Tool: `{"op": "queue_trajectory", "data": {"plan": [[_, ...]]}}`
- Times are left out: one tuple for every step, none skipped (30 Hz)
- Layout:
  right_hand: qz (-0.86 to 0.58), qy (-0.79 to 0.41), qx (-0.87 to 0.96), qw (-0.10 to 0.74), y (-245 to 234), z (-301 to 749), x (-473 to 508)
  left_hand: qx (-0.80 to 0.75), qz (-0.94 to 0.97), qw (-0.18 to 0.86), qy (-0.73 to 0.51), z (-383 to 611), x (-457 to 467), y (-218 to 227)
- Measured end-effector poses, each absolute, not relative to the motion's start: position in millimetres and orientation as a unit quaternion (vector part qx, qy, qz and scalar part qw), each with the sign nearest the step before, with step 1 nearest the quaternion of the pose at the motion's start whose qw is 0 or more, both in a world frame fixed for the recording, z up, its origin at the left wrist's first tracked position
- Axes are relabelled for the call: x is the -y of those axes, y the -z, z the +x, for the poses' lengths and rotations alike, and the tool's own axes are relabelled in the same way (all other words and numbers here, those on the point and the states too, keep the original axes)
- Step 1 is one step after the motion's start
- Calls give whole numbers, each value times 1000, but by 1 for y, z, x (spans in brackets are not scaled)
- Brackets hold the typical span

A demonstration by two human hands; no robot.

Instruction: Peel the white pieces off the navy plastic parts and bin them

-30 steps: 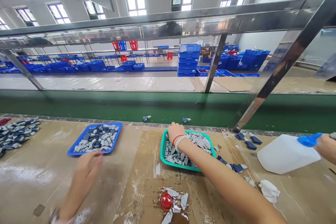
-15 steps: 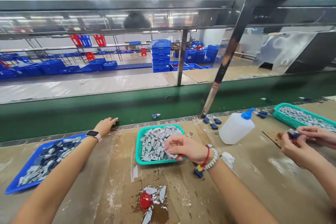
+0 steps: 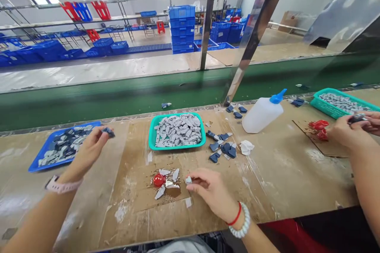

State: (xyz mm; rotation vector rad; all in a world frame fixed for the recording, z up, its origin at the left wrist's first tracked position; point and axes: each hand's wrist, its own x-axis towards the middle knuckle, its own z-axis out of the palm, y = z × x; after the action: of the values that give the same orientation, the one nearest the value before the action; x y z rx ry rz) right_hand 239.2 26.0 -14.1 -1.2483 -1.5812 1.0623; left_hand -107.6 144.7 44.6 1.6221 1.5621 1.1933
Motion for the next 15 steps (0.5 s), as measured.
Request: {"op": "queue_trajectory", "data": {"plan": [[-515, -416, 625, 413, 21, 234, -19, -569, 599, 333, -454, -106, -123, -36], [-528, -399, 630, 406, 27, 230, -14, -544, 581, 387, -464, -103, -101, -27], [-535, -371, 642, 404, 32, 227, -10, -516, 552, 449, -478, -97, -78, -17], [-534, -337, 662, 404, 35, 224, -8, -490, 509, 506, -495, -89, -57, -8], [-525, -302, 687, 402, 38, 222, -6, -473, 458, 551, -513, -81, -37, 0], [-511, -268, 713, 397, 39, 220, -5, -465, 405, 582, -529, -71, -20, 8], [-497, -239, 736, 392, 40, 219, -4, -466, 359, 598, -544, -63, -7, 14], [-487, -215, 754, 386, 41, 216, -3, -472, 323, 605, -555, -55, 4, 19], [-481, -195, 766, 379, 42, 214, -2, -479, 297, 604, -563, -48, 12, 22], [-479, -179, 775, 371, 43, 211, -1, -484, 281, 603, -568, -42, 17, 24], [-478, -166, 784, 361, 44, 209, 1, -487, 274, 602, -570, -38, 20, 25], [-477, -156, 791, 351, 45, 206, 2, -489, 273, 601, -570, -35, 22, 25], [-476, -150, 797, 341, 46, 204, 3, -491, 277, 600, -567, -34, 23, 24], [-476, -148, 800, 334, 47, 202, 4, -494, 286, 598, -563, -32, 23, 23], [-475, -152, 800, 333, 47, 201, 5, -497, 300, 593, -558, -32, 22, 22]]}}
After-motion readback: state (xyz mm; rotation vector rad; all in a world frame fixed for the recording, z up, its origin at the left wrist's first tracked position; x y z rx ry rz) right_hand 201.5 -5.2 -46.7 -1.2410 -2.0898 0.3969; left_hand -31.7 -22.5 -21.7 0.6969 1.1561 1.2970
